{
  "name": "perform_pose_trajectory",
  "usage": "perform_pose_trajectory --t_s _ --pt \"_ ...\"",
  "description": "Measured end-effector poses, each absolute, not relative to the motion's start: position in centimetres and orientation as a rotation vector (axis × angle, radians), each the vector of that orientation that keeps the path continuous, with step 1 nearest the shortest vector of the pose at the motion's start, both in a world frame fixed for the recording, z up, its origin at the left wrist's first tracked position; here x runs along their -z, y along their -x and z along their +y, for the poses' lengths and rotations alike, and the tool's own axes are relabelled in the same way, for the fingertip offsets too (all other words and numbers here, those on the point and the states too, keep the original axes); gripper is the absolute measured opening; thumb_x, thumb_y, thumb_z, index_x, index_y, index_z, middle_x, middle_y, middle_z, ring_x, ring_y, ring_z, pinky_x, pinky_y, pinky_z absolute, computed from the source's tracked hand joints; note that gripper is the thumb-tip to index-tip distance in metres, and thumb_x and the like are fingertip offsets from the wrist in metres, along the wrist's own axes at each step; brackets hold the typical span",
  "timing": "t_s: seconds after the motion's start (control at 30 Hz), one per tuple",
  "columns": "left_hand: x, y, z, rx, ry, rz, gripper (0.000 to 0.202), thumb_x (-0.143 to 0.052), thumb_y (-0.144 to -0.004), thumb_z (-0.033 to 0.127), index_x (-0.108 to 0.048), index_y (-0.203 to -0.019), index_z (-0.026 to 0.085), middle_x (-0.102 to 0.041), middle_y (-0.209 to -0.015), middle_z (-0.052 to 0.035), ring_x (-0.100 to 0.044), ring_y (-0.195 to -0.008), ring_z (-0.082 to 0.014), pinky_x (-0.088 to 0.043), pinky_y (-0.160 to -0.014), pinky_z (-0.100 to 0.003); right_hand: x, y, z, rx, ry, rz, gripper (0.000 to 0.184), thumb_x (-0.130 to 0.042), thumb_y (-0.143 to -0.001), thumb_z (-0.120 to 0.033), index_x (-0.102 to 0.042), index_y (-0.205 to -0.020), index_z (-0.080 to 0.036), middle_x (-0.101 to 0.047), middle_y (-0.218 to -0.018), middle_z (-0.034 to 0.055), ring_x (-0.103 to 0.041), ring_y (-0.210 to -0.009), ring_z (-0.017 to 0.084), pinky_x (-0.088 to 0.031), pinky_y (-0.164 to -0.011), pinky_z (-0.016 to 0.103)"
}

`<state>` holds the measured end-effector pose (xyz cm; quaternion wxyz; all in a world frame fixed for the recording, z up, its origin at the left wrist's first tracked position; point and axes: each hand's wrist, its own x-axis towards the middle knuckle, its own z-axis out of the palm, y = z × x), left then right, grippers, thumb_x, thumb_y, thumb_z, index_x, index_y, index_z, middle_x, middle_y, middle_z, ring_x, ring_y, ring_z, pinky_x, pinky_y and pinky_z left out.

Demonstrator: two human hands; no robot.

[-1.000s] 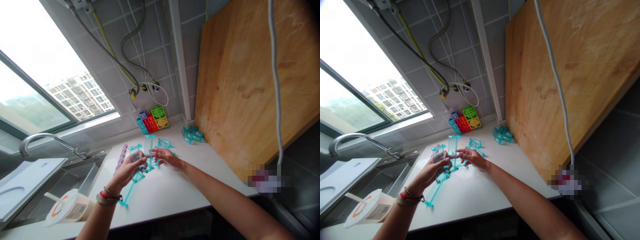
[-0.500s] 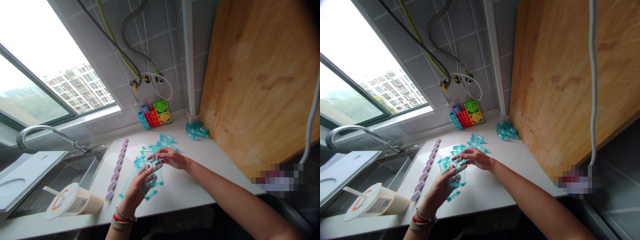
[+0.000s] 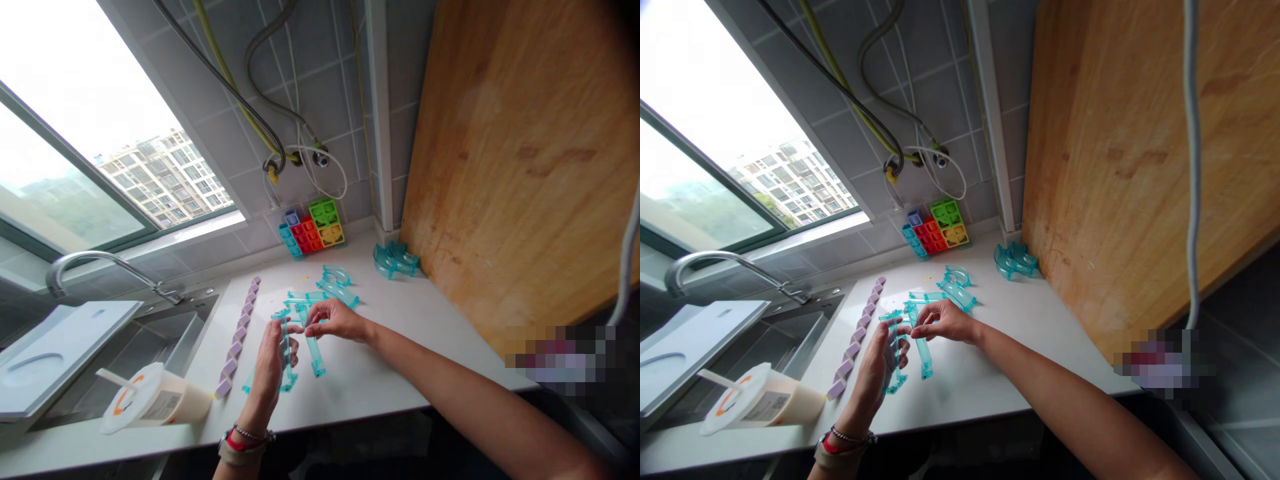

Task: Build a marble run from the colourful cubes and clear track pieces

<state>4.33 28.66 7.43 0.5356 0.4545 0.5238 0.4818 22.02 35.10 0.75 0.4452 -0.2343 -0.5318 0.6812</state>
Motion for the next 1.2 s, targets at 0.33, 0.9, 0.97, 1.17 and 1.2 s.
perform_pose_trajectory --t_s 0.33,0.9,0.97,1.17,1.2 --pt "-7.0 -4.5 29.1 -1.170 -1.224 1.350 0.041 -0.065 -0.090 0.061 -0.062 -0.101 0.022 -0.067 -0.106 -0.0050 -0.059 -0.069 -0.0112 -0.045 -0.051 -0.020 -0.8 -21.1 34.5 -1.621 0.568 -1.332 0.048 -0.096 -0.058 -0.049 -0.069 -0.077 -0.014 -0.069 -0.072 0.0008 -0.068 -0.068 0.015 -0.059 -0.064 0.028" --pt "-6.2 -5.1 29.2 -1.169 -1.242 1.375 0.041 -0.065 -0.090 0.060 -0.060 -0.103 0.022 -0.061 -0.100 -0.0019 -0.053 -0.062 -0.0075 -0.042 -0.047 -0.017 -0.4 -20.2 34.3 -1.636 0.523 -1.236 0.048 -0.097 -0.056 -0.046 -0.066 -0.074 -0.014 -0.069 -0.071 0.0004 -0.069 -0.066 0.015 -0.061 -0.063 0.029" --pt "-5.9 -5.0 29.4 -1.156 -1.246 1.384 0.042 -0.064 -0.090 0.061 -0.060 -0.105 0.022 -0.061 -0.100 -0.0019 -0.053 -0.062 -0.0078 -0.043 -0.047 -0.017 -0.4 -20.2 34.3 -1.632 0.529 -1.238 0.048 -0.097 -0.057 -0.047 -0.067 -0.075 -0.014 -0.069 -0.071 0.0005 -0.069 -0.067 0.016 -0.061 -0.063 0.030" --pt "-5.3 -4.7 30.0 -1.109 -1.263 1.479 0.054 -0.060 -0.087 0.072 -0.060 -0.108 0.022 -0.060 -0.098 -0.0024 -0.053 -0.062 -0.0099 -0.044 -0.045 -0.020 -0.6 -20.3 34.2 -1.560 0.535 -1.290 0.046 -0.095 -0.061 -0.049 -0.068 -0.074 -0.014 -0.070 -0.074 0.0021 -0.071 -0.069 0.018 -0.060 -0.061 0.029" --pt "-5.3 -4.7 30.0 -1.106 -1.268 1.492 0.056 -0.060 -0.086 0.073 -0.060 -0.109 0.022 -0.060 -0.097 -0.0025 -0.053 -0.061 -0.0098 -0.044 -0.045 -0.020 -0.6 -20.3 34.2 -1.554 0.536 -1.294 0.046 -0.094 -0.062 -0.049 -0.068 -0.074 -0.014 -0.069 -0.074 0.0022 -0.071 -0.069 0.018 -0.060 -0.061 0.029"
